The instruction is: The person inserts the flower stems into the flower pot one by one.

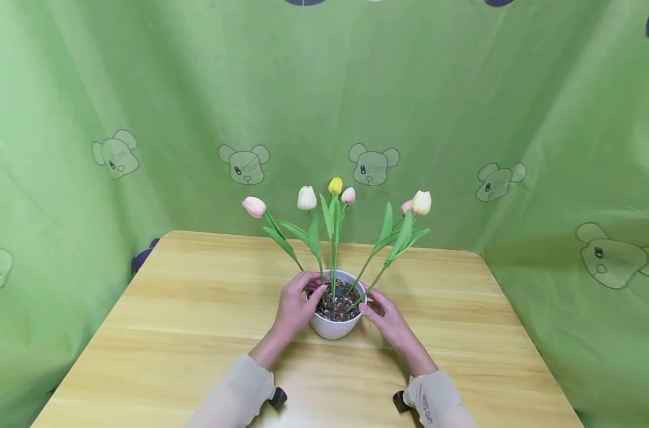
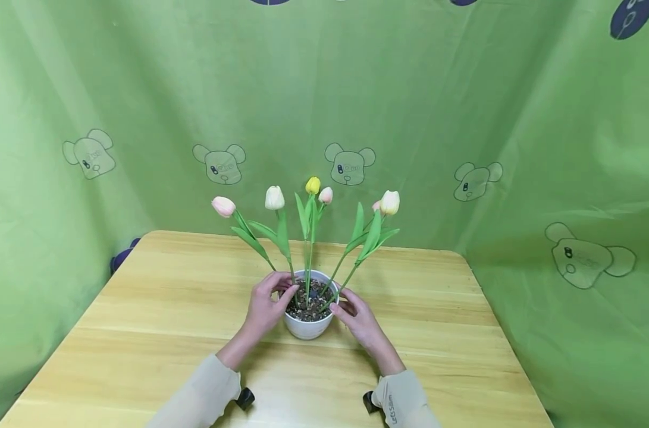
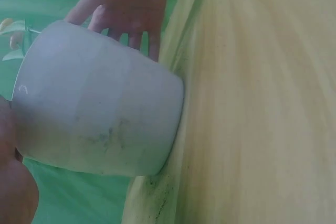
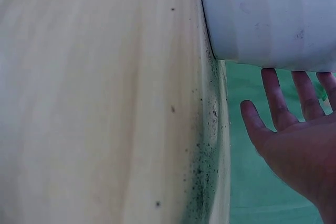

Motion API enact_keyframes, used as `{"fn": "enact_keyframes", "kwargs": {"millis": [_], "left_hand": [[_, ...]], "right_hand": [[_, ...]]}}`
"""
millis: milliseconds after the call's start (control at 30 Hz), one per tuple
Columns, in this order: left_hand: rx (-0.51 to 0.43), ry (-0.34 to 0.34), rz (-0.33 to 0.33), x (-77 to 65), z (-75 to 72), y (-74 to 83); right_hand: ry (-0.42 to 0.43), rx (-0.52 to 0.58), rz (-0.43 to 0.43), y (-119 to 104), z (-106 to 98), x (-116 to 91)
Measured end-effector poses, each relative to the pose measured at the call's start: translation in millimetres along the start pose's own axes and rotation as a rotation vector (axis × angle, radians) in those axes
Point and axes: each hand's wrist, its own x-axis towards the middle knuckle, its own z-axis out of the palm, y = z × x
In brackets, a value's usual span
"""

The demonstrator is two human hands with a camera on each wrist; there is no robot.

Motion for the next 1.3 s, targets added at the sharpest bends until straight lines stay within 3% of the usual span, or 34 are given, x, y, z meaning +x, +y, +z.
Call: {"fn": "enact_keyframes", "kwargs": {"millis": [233, 467, 867, 1167, 1300], "left_hand": [[0.069, 0.006, -0.015, -1.8, -3.4, 2.8], [0.170, 0.056, -0.055, -4.1, -5.0, 9.2], [0.137, 0.112, -0.135, -2.8, -10.4, 15.4], [0.076, 0.096, -0.197, -1.4, -20.9, 14.9], [0.082, 0.078, -0.189, -4.6, -25.8, 12.9]], "right_hand": [[-0.019, 0.013, -0.024, -1, 1, 3], [-0.010, 0.005, -0.006, 1, -1, 3], [-0.028, 0.000, -0.033, 1, -2, 4], [-0.023, 0.001, -0.042, 0, -5, 6], [-0.025, 0.018, -0.030, 1, -4, 6]]}}
